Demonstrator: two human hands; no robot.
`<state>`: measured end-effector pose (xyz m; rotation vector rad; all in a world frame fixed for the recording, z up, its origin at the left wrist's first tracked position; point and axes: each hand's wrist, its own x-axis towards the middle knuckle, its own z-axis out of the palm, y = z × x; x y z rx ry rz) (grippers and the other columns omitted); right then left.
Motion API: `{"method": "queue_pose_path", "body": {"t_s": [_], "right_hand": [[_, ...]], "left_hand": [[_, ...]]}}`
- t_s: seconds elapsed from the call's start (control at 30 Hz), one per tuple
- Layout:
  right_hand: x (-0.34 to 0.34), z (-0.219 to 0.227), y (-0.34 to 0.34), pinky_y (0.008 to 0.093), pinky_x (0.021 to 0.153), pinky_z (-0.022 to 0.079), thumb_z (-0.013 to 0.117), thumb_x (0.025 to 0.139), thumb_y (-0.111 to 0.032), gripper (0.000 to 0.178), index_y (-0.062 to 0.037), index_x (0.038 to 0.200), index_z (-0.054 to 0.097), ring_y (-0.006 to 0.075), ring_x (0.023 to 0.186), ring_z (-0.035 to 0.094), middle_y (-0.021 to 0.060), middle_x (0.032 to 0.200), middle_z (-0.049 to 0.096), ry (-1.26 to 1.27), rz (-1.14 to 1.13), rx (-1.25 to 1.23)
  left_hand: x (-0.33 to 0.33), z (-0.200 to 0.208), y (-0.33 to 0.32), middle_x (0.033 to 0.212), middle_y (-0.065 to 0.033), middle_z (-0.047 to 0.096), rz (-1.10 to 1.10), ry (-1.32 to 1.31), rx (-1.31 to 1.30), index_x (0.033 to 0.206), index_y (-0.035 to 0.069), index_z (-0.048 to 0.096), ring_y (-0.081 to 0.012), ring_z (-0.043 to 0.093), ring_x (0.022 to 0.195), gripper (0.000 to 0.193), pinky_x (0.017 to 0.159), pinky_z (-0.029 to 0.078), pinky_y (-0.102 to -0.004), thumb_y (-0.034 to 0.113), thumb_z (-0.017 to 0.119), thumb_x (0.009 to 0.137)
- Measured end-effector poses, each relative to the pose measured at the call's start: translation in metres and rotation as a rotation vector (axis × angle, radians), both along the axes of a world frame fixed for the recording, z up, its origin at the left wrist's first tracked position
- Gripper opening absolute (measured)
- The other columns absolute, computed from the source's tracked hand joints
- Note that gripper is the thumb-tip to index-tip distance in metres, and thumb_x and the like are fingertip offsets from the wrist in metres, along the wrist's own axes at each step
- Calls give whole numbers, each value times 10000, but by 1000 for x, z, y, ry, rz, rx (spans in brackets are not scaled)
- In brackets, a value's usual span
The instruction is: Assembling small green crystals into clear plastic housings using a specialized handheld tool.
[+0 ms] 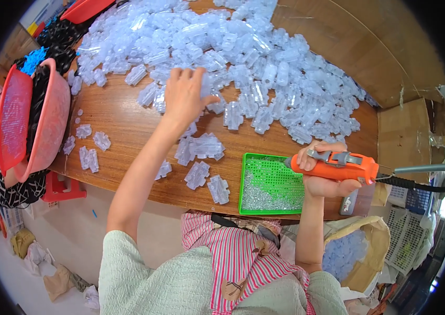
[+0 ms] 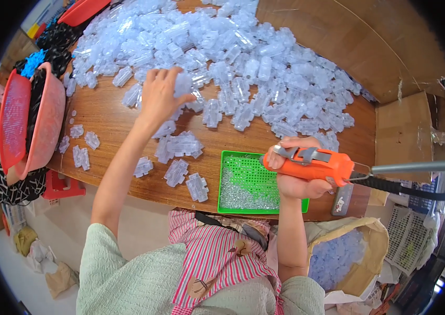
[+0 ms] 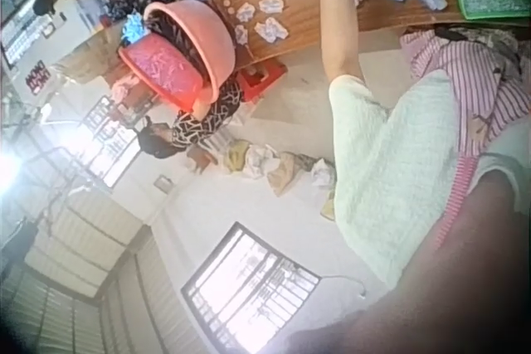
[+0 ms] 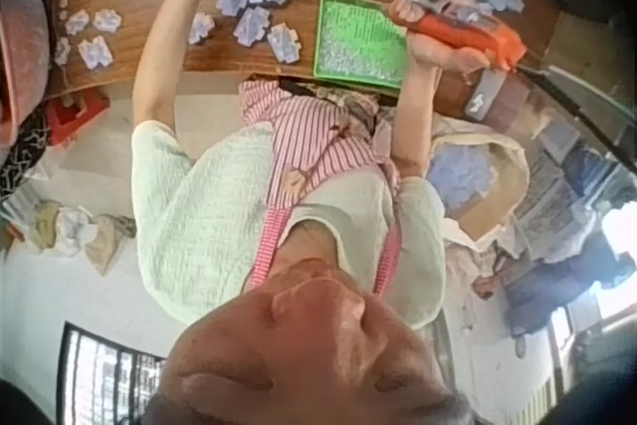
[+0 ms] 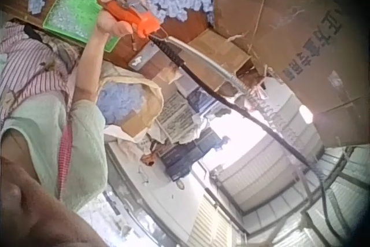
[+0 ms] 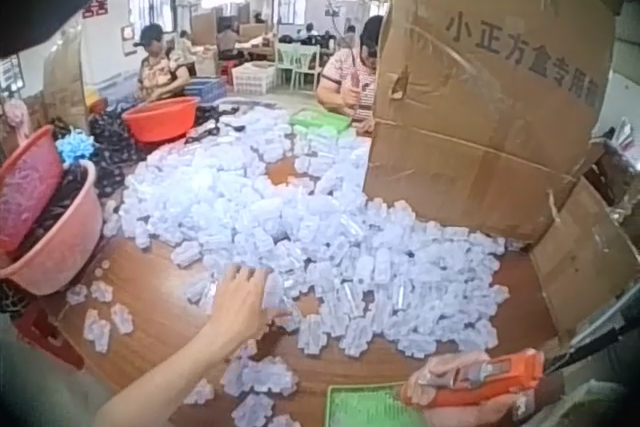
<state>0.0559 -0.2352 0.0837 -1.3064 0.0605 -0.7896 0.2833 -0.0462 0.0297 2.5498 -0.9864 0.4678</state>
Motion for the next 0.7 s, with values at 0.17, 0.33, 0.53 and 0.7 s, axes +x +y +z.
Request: {"method": "queue_pose_path", "body": {"t_s": [0.17,0.33,0.53,0.7], "right_hand": [[-10,-3,-1,309,510,450,360,664,-935,990,7,916,530,162,493,490,61,571,493,125,-46,-28],[-14,-24,-7,286,477,425,416,641,-933,986,16,873,547,157,472,484,65,573,489,173,-39,42],[-16,-40,-8,266,473,416,503,616,-911,983,27,908,549,147,524,515,48,610,517,200,-28,62],[-9,-45,-9,271,476,426,499,604,-920,995,29,900,555,149,525,522,48,609,519,179,-59,88]], "left_hand": [[-1,3,-20,835,-182,667,293,99,262,1029,9,510,-374,649,798,582,647,514,-473,450,759,742],[-6,-7,-16,851,-173,657,302,82,342,968,32,543,-332,659,829,397,633,523,-448,335,720,782],[-14,-17,-8,889,-184,642,264,99,220,951,14,548,-358,647,819,251,668,532,-444,160,690,804],[-23,0,2,981,-171,632,176,110,-57,1118,32,583,-328,640,850,353,716,521,-409,196,704,830]]}}
